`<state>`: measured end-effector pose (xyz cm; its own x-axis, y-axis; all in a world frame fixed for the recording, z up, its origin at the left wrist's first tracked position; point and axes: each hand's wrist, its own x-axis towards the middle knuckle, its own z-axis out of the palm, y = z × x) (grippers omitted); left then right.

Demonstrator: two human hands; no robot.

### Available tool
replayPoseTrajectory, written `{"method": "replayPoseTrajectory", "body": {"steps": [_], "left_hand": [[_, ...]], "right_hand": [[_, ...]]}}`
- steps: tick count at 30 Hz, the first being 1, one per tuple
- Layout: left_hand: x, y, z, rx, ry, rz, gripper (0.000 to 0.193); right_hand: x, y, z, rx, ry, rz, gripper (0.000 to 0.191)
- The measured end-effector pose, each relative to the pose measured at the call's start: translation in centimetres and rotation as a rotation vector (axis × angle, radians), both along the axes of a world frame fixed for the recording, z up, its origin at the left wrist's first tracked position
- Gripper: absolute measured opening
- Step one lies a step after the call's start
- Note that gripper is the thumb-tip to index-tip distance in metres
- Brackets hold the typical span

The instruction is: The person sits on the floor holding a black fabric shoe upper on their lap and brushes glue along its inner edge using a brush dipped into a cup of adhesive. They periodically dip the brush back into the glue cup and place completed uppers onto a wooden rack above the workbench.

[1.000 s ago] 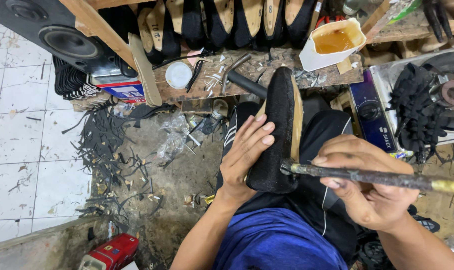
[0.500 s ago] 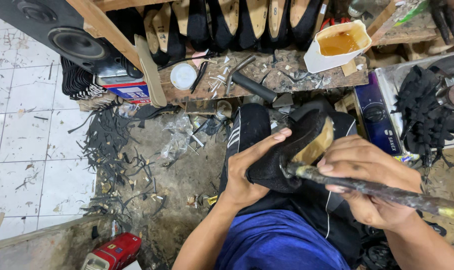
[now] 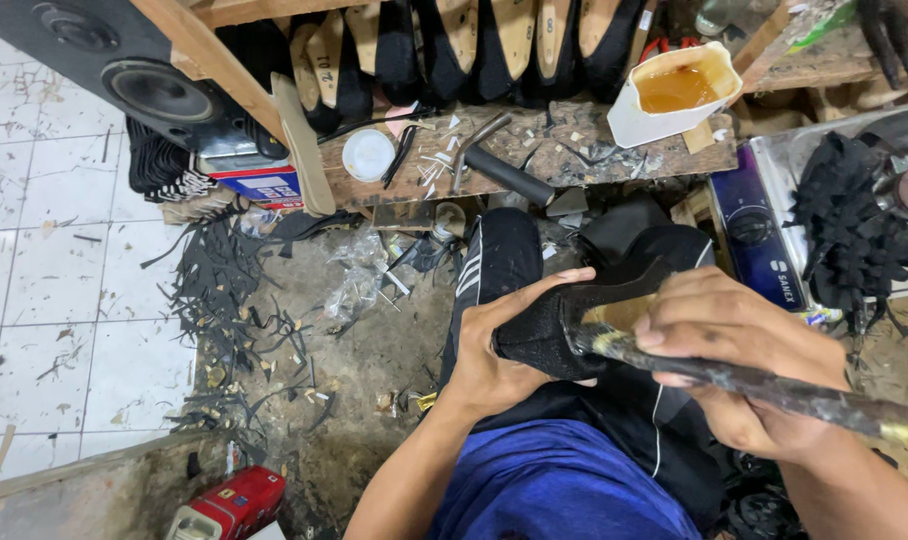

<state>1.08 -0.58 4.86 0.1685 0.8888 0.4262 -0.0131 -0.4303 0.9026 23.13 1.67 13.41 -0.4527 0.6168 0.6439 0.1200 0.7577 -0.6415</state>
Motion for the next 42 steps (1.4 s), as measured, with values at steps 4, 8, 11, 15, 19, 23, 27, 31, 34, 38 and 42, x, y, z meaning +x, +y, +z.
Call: {"method": "replayPoseTrajectory", "body": {"steps": [4, 8, 11, 15, 19, 23, 27, 31, 34, 38, 42], "left_hand": [[0.1, -0.1, 0.0, -0.054, -0.028, -0.027, 0.076], [0.2, -0.1, -0.1, -0.014, 0.005, -0.027, 0.082], [-0.1, 0.0, 0.0, -0.040, 0.004, -0.042, 0.084], [0.0, 0.0, 0.4, -0.072, 0.019, -0.051, 0.086], [0.0, 0.1, 0.8, -0.075, 0.067, -0.048, 0.084], [-0.3, -0.3, 0.4, -0.142, -0.022, -0.092, 0.081], [-0.4, -0.8, -1.8, -0.268, -0.194, -0.171, 0.069], [1.2, -0.9, -5.2, -0.332, -0.655, -0.171, 0.057], [2.9, -0.8, -7.5, -0.373, -0.910, -0.038, 0.056], [2.8, -1.1, -9.0, -0.373, -0.882, -0.024, 0.056], [2.4, -1.1, -8.6, -0.356, -0.854, -0.014, 0.058]], "right_hand": [[-0.2, 0.4, -0.3, 0.010, 0.076, -0.008, 0.016], [0.2, 0.3, -0.4, -0.003, 0.028, -0.025, 0.015], [0.3, 0.3, -0.3, -0.018, 0.042, -0.028, 0.015], [0.0, 0.5, -0.1, -0.007, 0.031, -0.078, 0.013], [-0.3, 0.4, 0.3, -0.039, 0.060, -0.019, 0.013], [-0.3, 0.4, 0.4, -0.012, 0.044, 0.022, 0.012], [-0.3, 0.9, 0.1, 0.102, 0.003, 0.042, 0.014], [-0.5, 1.3, -0.4, 0.127, -0.024, -0.032, 0.018], [-0.9, 1.0, -0.8, 0.046, 0.058, -0.161, 0.017], [-1.0, 0.7, -1.0, 0.037, 0.038, -0.210, 0.020], [-1.1, 0.6, -1.2, 0.049, -0.003, -0.248, 0.022]]}}
